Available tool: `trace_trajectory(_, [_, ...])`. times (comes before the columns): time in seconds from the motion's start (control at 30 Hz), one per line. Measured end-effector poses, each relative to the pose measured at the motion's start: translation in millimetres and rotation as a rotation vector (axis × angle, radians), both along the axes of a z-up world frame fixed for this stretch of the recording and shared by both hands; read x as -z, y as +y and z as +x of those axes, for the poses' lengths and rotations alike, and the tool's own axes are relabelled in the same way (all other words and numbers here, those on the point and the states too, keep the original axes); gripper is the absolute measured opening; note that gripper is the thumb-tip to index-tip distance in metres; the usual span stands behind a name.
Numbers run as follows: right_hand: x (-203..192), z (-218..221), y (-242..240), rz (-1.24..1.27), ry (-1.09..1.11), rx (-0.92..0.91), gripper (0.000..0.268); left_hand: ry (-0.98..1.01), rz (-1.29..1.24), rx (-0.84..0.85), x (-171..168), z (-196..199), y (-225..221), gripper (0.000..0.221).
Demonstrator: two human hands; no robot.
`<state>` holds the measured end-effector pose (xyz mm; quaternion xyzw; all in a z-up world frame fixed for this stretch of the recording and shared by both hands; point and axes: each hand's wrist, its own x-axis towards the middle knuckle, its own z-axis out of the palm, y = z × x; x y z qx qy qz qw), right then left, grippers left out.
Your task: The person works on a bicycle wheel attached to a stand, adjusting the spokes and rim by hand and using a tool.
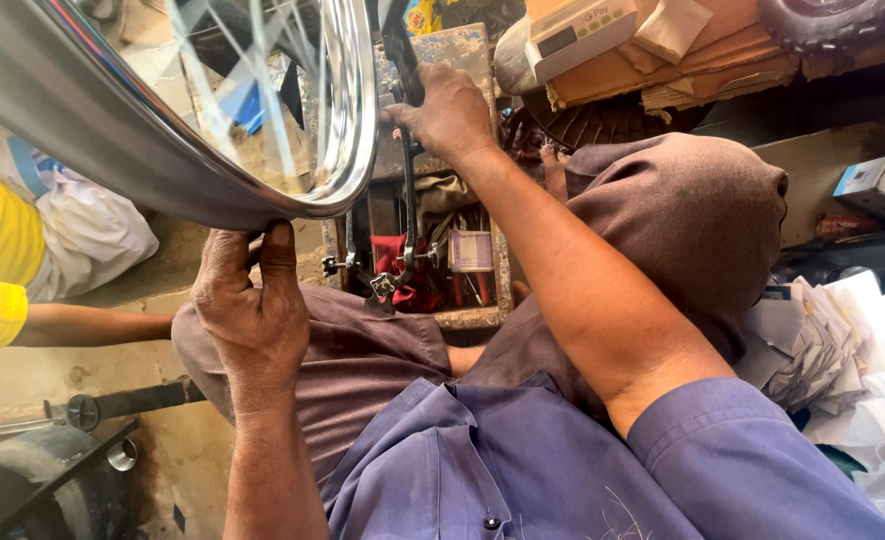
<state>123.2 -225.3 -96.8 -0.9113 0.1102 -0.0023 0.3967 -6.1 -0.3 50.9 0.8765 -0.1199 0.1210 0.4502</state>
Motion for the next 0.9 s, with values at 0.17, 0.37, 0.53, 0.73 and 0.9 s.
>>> trace_trajectory(0.17, [-2.6, -1.1, -1.4, 0.013, -0.028, 0.006, 0.060, 0.008, -0.009, 0.010, 0.4, 0.4, 0.5, 0.017])
trace_trajectory(0.37, [-4.4, -2.1, -2.0, 0.047, -0.017, -0.004, 0.055, 0.008, -0.026, 0.024, 0.3, 1.5, 0.6, 0.017])
trace_trajectory(0.53, [-1.9, 0.3, -2.8, 0.006, -0.034, -0.004, 0.060, 0.045, -0.114, 0.026, 3.3, 1.9, 1.5, 0.025])
trace_trajectory(0.73, [-2.8, -0.9, -1.8, 0.023, -0.024, -0.002, 0.058, 0.059, -0.155, 0.019, 4.4, 1.2, 1.5, 0.033])
trace_trajectory(0.9, [-2.7, -0.6, -0.6, 0.031, 0.048, -0.001, 0.063, 0.067, -0.166, 0.019, 6.7, 1.1, 1.3, 0.034])
